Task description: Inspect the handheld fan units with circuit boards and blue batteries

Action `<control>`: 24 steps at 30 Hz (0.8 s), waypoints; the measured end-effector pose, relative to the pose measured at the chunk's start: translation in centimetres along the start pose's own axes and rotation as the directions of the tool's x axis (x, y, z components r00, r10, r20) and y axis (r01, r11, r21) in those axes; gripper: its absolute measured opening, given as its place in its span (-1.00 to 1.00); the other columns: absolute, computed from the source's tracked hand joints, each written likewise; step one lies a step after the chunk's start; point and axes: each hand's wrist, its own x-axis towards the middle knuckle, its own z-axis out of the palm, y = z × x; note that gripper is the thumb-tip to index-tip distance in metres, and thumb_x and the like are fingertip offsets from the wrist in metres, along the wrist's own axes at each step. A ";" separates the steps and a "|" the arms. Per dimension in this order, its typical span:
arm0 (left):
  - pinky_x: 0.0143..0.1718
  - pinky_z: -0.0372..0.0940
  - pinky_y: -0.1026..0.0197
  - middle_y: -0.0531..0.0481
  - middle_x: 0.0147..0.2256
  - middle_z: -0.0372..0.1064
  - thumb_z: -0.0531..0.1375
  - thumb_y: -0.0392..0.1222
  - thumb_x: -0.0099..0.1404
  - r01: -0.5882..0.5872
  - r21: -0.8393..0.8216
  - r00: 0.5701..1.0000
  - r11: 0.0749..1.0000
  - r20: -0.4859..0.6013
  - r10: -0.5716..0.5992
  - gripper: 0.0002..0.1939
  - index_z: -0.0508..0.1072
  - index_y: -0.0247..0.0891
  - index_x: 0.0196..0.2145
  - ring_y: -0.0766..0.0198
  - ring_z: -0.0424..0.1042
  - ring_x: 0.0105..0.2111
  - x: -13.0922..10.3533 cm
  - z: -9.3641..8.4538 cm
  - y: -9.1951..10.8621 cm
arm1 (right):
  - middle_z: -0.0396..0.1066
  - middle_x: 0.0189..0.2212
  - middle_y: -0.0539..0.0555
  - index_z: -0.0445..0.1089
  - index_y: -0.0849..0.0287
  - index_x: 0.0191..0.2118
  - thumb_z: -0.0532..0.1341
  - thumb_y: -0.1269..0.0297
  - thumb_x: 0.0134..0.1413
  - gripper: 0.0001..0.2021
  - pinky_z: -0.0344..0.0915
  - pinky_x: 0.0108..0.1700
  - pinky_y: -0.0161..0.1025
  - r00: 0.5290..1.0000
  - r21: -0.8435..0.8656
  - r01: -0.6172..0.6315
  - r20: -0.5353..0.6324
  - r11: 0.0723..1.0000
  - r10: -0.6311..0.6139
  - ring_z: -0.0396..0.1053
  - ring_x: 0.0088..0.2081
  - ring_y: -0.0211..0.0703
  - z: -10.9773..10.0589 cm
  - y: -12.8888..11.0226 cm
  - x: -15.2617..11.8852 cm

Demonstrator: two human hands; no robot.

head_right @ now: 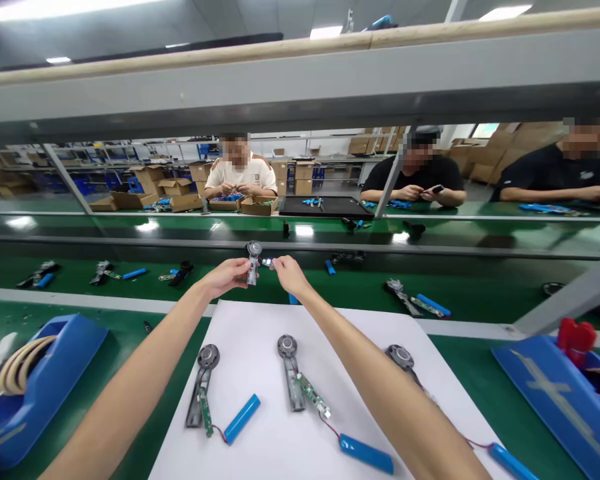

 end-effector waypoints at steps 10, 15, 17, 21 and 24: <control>-0.23 0.37 0.21 -0.16 -0.20 0.48 0.28 0.03 0.31 0.100 0.142 0.994 0.985 0.018 -0.104 -0.61 0.42 -0.33 -0.07 0.28 0.47 -0.30 2.6 -1.5 -0.7 | 0.34 -0.10 0.13 0.37 0.18 -0.17 -0.12 0.22 0.42 -0.66 0.21 -0.11 -0.20 0.988 -0.413 0.153 0.051 0.898 -0.145 0.31 -0.17 -0.14 0.3 1.6 1.0; -0.29 0.43 0.17 -0.06 -0.21 0.44 0.17 -0.06 0.42 0.260 0.349 0.962 0.900 -0.174 -0.211 -0.71 0.43 -0.35 -0.06 0.29 0.45 -0.32 4.7 -1.8 -3.8 | 0.32 0.04 0.39 0.44 0.33 -0.06 0.16 0.40 0.23 -0.77 0.13 0.07 -0.02 0.987 -0.642 0.144 0.148 0.753 -0.063 0.26 0.07 0.16 0.7 2.3 0.3; -0.26 0.44 0.14 -0.08 -0.18 0.44 0.18 -0.07 0.41 0.307 0.424 0.942 0.852 -0.261 -0.210 -0.71 0.43 -0.35 -0.06 0.27 0.46 -0.28 5.3 -1.8 -4.9 | 0.33 0.04 0.45 0.45 0.39 -0.04 0.19 0.46 0.17 -0.75 0.11 0.09 0.01 0.981 -0.686 0.169 0.189 0.708 -0.052 0.26 0.09 0.21 1.3 1.9 -0.8; -0.16 0.44 0.08 -0.09 -0.12 0.44 0.21 -0.06 0.38 0.338 0.564 0.915 0.754 -0.385 -0.122 -0.71 0.46 -0.33 -0.06 0.19 0.47 -0.18 5.1 -3.0 -5.5 | 0.39 0.00 0.30 0.50 0.28 -0.09 0.12 0.37 0.29 -0.77 0.14 0.05 -0.08 0.942 -0.671 0.316 0.308 0.671 -0.137 0.33 0.04 0.08 1.1 -0.2 -4.4; 0.00 0.36 0.00 -0.09 -0.03 0.41 0.23 -0.01 0.35 0.347 0.646 0.876 0.680 -0.483 0.011 -0.67 0.47 -0.28 -0.06 0.07 0.43 -0.01 3.4 -5.9 -4.7 | 0.43 -0.07 0.18 0.48 0.19 -0.06 0.07 0.34 0.34 -0.76 0.17 0.01 -0.12 0.919 -0.638 0.381 0.342 0.670 -0.197 0.39 -0.04 -0.04 -1.6 -1.4 -8.1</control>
